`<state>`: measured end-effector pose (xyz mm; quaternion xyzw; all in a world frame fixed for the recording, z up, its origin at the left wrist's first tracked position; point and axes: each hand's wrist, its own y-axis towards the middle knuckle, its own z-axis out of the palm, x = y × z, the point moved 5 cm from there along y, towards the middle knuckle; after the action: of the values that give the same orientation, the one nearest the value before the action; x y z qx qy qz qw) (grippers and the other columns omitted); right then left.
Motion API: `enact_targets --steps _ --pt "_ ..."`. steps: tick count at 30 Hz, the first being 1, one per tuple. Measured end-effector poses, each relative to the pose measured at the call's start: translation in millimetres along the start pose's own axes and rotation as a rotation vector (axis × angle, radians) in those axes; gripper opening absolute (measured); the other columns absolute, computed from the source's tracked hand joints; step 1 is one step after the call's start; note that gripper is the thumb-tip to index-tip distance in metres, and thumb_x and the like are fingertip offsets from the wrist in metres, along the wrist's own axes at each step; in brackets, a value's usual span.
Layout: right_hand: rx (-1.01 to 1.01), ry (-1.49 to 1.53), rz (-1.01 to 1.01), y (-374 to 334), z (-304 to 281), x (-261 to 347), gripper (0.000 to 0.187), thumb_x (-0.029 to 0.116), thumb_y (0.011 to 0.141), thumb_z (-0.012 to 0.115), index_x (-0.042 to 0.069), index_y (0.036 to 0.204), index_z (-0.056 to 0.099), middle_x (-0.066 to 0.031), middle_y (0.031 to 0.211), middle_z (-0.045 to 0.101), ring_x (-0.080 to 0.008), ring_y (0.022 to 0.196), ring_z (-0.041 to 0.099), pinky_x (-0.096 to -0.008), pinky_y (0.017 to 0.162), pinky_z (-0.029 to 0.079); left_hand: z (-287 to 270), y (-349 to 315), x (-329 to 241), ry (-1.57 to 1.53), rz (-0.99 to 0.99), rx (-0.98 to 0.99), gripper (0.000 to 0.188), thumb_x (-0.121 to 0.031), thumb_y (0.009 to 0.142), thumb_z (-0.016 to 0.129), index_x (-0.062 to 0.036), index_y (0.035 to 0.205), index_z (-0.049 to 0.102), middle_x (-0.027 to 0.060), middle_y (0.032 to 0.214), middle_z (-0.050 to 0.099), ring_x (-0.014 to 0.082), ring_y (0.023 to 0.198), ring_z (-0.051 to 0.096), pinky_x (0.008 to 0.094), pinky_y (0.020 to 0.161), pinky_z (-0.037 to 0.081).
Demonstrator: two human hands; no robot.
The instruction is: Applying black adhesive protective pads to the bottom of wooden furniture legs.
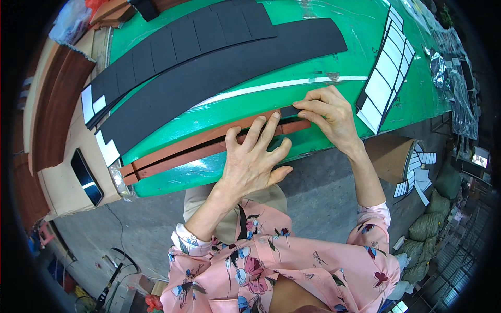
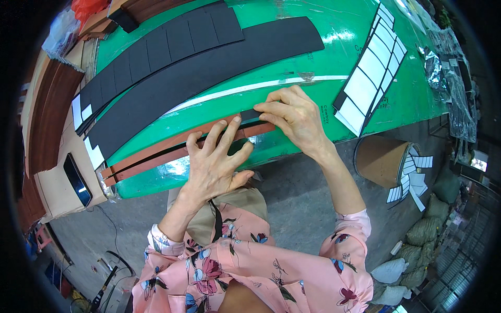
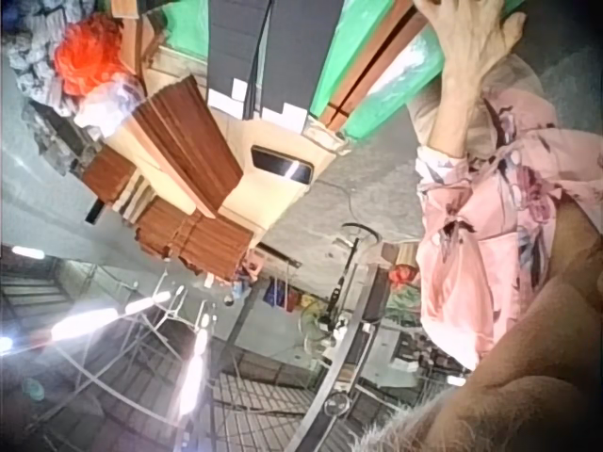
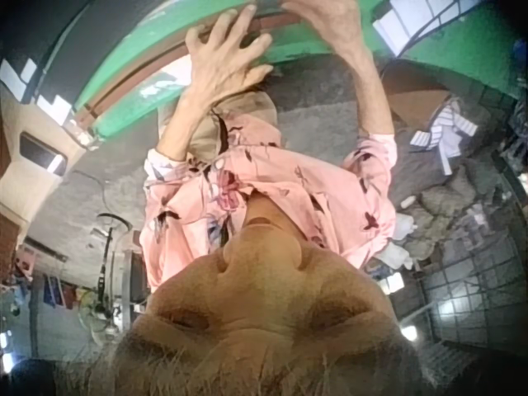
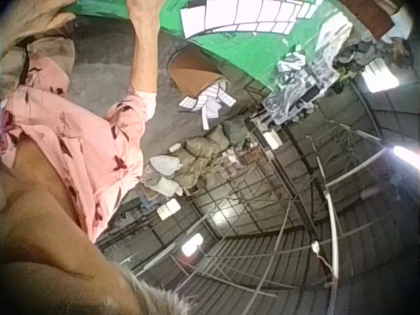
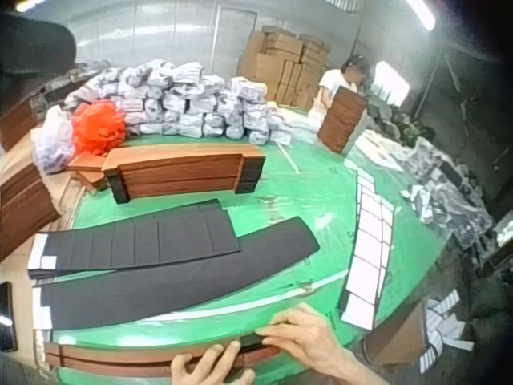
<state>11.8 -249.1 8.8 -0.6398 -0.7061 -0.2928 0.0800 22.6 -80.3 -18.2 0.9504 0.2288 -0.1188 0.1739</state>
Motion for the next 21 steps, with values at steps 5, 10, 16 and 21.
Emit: enact_targets --steps 5,10,16,21 --pt "-0.007 0.007 0.006 -1 1 0 0.022 0.01 0.064 0.072 0.01 0.086 0.069 -0.0021 0.082 0.06 -0.0175 0.074 0.055 -0.0292 0.062 0.047 0 1 -1 -0.004 0.002 -0.001 0.041 -0.058 0.081 0.042 -0.0233 0.097 0.058 0.0101 0.134 0.042 0.0254 0.112 0.042 0.045 0.084 0.027" --pt "-0.027 -0.006 0.012 -3 3 1 0.023 0.01 0.063 0.073 0.011 0.086 0.069 -0.0019 0.084 0.059 -0.0173 0.074 0.055 -0.0287 0.062 0.047 -2 4 -2 -0.007 0.003 0.002 0.041 -0.057 0.081 0.042 -0.0223 0.096 0.058 0.0105 0.134 0.041 0.0256 0.112 0.042 0.045 0.084 0.026" --pt "0.017 0.156 0.103 -6 4 -9 0.025 0.014 0.067 0.071 0.01 0.091 0.068 -0.0027 0.09 0.058 -0.0187 0.081 0.055 -0.0304 0.066 0.047 -4 8 -5 0.007 0.0 -0.005 0.035 -0.048 0.075 0.054 -0.02 0.095 0.058 0.0016 0.134 0.043 0.0249 0.111 0.042 0.0457 0.083 0.027" --pt "0.019 0.452 0.284 -17 -2 -36 0.026 0.015 0.073 0.069 0.009 0.099 0.067 -0.004 0.095 0.059 -0.0174 0.086 0.055 -0.0274 0.071 0.045 -4 9 -7 0.012 0.012 -0.039 0.034 -0.042 0.07 0.06 -0.0189 0.095 0.058 0.0006 0.133 0.043 0.0246 0.11 0.043 0.0457 0.084 0.027"
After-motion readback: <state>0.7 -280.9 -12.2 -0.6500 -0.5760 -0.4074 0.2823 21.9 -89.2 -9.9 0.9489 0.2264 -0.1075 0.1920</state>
